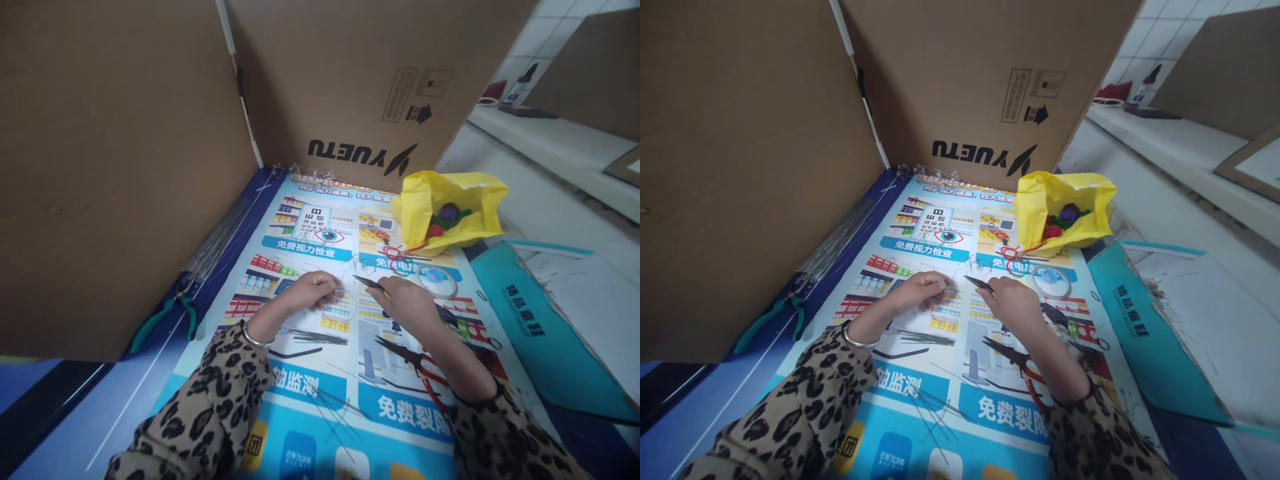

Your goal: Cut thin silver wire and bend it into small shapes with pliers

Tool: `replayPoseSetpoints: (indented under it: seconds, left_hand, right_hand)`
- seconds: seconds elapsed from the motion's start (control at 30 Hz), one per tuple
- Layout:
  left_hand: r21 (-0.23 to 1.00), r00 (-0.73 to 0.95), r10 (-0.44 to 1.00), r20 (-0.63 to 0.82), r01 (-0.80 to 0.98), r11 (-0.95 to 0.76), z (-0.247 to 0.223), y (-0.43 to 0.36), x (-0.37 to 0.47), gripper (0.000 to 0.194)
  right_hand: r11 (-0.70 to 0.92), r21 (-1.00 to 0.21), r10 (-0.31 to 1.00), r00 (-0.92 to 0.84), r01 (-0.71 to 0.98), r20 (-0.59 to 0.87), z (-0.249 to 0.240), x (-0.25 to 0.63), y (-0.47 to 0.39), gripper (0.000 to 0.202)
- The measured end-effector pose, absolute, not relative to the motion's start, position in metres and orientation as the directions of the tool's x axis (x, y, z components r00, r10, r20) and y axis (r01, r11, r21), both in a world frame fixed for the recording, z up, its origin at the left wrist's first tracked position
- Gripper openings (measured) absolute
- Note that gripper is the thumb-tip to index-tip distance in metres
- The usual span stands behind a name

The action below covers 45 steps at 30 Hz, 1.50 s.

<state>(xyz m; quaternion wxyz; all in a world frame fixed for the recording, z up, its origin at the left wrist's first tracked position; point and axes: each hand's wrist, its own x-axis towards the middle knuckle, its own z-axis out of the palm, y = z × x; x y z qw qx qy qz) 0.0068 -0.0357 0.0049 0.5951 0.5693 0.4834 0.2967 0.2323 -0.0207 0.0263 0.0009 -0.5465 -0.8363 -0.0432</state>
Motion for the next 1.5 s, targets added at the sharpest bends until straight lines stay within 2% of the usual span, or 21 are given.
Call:
replayPoseSetpoints:
  seconds: [0.13, 0.23, 0.4, 0.6, 0.93, 1.23, 1.37, 1.5]
  left_hand:
    - [0.934, 0.312, 0.897, -0.314, 0.272, 0.232, 0.0, -0.033, 0.007, 0.025]
    - [0.916, 0.281, 0.896, -0.343, 0.31, 0.254, 0.0, -0.032, 0.008, 0.023]
    - [0.902, 0.256, 0.892, -0.373, 0.326, 0.283, 0.004, -0.033, 0.009, 0.019]
    - [0.909, 0.262, 0.9, -0.348, 0.328, 0.256, 0.003, -0.033, 0.008, 0.021]
    - [0.921, 0.253, 0.916, -0.311, 0.317, 0.225, -0.002, -0.033, 0.008, 0.018]
    - [0.97, 0.285, 0.93, -0.232, 0.132, 0.202, 0.002, -0.036, 0.008, 0.017]
    - [0.971, 0.289, 0.927, -0.237, 0.078, 0.224, 0.005, -0.037, 0.01, 0.018]
    - [0.962, 0.312, 0.91, -0.272, 0.117, 0.248, 0.007, -0.036, 0.01, 0.017]
  right_hand:
    - [0.543, 0.111, 0.763, -0.544, 0.833, 0.349, 0.017, 0.238, -0.02, 0.037]
    - [0.612, 0.173, 0.66, -0.618, 0.772, 0.427, 0.015, 0.241, -0.019, 0.033]
    - [0.611, 0.258, 0.637, -0.658, 0.749, 0.401, 0.016, 0.242, -0.018, 0.033]
    - [0.628, 0.284, 0.622, -0.687, 0.724, 0.376, 0.015, 0.241, -0.018, 0.032]
    - [0.627, 0.225, 0.64, -0.658, 0.745, 0.397, 0.011, 0.241, -0.017, 0.033]
    - [0.567, 0.151, 0.697, -0.569, 0.81, 0.435, 0.007, 0.241, -0.017, 0.035]
    - [0.558, 0.136, 0.707, -0.554, 0.819, 0.439, 0.006, 0.24, -0.017, 0.036]
    - [0.546, 0.095, 0.738, -0.532, 0.832, 0.415, 0.004, 0.237, -0.018, 0.038]
